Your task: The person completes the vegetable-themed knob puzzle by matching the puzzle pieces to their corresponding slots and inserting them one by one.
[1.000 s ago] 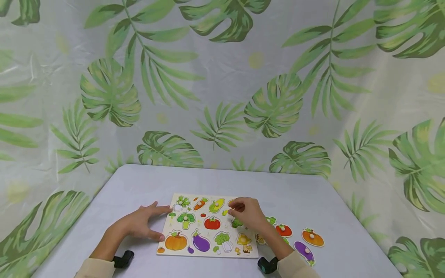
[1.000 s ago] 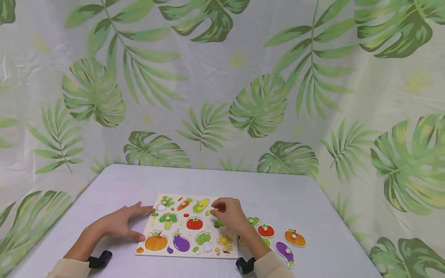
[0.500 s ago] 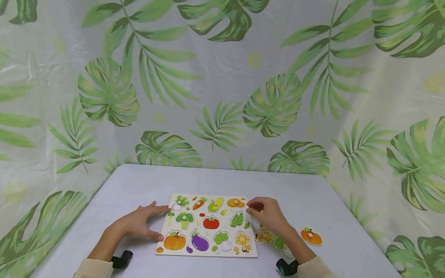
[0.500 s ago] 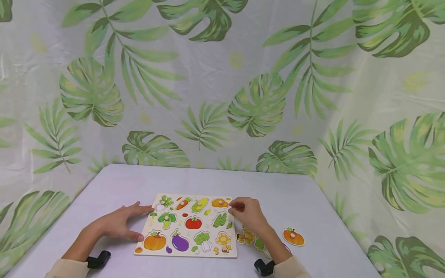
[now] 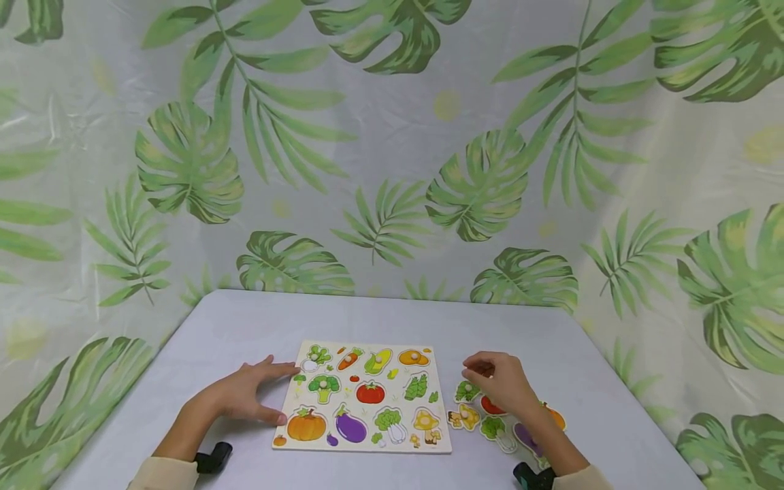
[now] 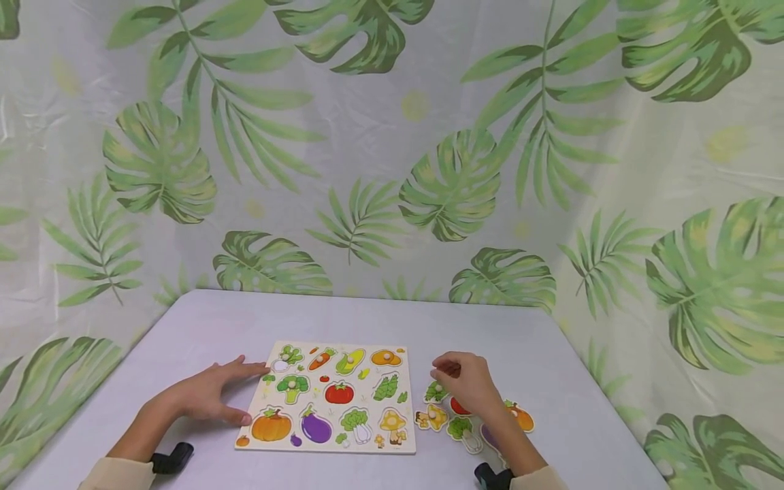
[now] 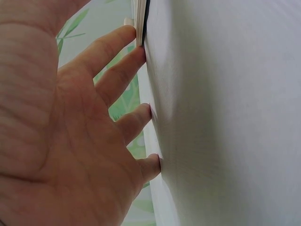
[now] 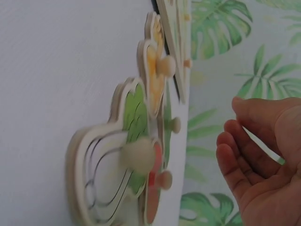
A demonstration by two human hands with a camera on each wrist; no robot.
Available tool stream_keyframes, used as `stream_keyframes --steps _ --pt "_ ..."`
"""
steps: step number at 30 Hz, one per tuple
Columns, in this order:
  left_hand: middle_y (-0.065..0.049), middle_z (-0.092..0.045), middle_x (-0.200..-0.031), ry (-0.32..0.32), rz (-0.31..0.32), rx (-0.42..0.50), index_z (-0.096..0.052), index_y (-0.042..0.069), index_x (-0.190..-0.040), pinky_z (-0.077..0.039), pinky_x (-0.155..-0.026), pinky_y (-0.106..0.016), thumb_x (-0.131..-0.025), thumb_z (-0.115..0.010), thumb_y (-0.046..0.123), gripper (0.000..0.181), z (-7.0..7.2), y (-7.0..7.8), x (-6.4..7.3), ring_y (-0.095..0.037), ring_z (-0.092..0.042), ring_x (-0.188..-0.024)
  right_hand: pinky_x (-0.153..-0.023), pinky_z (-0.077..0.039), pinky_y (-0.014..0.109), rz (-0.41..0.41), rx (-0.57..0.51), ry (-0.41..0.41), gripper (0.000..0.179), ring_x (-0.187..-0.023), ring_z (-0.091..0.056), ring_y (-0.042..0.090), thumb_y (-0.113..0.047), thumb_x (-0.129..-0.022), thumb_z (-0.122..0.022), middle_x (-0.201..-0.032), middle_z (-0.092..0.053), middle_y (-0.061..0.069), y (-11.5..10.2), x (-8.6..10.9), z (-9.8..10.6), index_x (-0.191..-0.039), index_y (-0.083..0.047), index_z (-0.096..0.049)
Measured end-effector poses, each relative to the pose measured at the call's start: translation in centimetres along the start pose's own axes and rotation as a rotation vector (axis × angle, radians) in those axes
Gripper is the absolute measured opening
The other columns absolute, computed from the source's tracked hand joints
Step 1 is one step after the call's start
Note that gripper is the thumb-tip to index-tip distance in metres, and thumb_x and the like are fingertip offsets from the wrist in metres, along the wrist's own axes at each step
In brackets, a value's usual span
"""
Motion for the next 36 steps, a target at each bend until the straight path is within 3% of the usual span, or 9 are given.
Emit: stream_keyframes --steps 6,14,22,31,36 --pt "-0.005 -0.047 -0.161 0.001 -0.014 0.006 -0.054 0.025 -0.151 -0.008 -0.116 -0.081 -0.071 -0.087 0.057 0.092 0.1 0.0 0.1 -0.053 -0.019 -0.154 -0.069 -0.055 0.019 -0.045 0.0 -0.002 0.019 -0.08 -0.065 0.009 -0.02 -0.092 -0.079 -0.093 -0.076 -0.004 1.5 0.7 0.8 -0.108 -0.009 -0.078" --pt "-0.005 -0.046 -0.162 0.003 -0.019 0.01 -0.053 0.026 -0.151 -0.007 -0.116 -0.082 -0.071 -0.086 0.057 0.092 0.0 -0.1 0.3 -0.053 -0.018 -0.154 -0.061 -0.05 0.021 -0.077 0.03 -0.004 0.015 -0.071 -0.057 0.009 -0.018 -0.09 -0.081 -0.082 -0.069 -0.004 3.3 1.4 1.0 -0.102 -0.01 -0.079" --pt "-0.008 -0.045 -0.162 -0.001 -0.017 0.012 -0.053 0.023 -0.151 -0.007 -0.116 -0.082 -0.072 -0.087 0.056 0.092 0.2 0.4 0.3 -0.053 -0.018 -0.154 -0.059 -0.047 0.021 -0.126 0.059 -0.011 0.018 -0.071 -0.054 0.011 -0.023 -0.088 -0.082 -0.082 -0.066 -0.003 4.1 2.1 1.1 -0.101 -0.012 -0.079" --pt "-0.008 -0.046 -0.161 0.004 -0.014 0.013 -0.054 0.022 -0.151 -0.007 -0.116 -0.082 -0.071 -0.087 0.056 0.092 0.2 0.4 0.3 -0.054 -0.019 -0.154 -0.058 -0.045 0.02 -0.071 0.034 -0.08 0.018 -0.068 -0.052 0.006 -0.02 -0.088 -0.082 -0.081 -0.067 -0.004 4.5 3.0 0.9 -0.101 -0.008 -0.079" --pt "-0.007 -0.047 -0.161 0.003 -0.015 0.012 -0.054 0.023 -0.151 -0.007 -0.116 -0.082 -0.071 -0.087 0.056 0.092 0.1 0.2 0.2 -0.053 -0.019 -0.154 -0.058 -0.045 0.02 -0.088 0.045 -0.091 0.015 -0.068 -0.052 0.007 -0.019 -0.088 -0.082 -0.08 -0.067 -0.004 4.6 3.2 1.0 -0.099 -0.009 -0.079"
Point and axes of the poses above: each hand's wrist, its own x-axis away from the middle knuckle, its own z-axis out of the back of the hand, y = z × x, the point moved 3 cm from there along -x, towards the middle knuckle
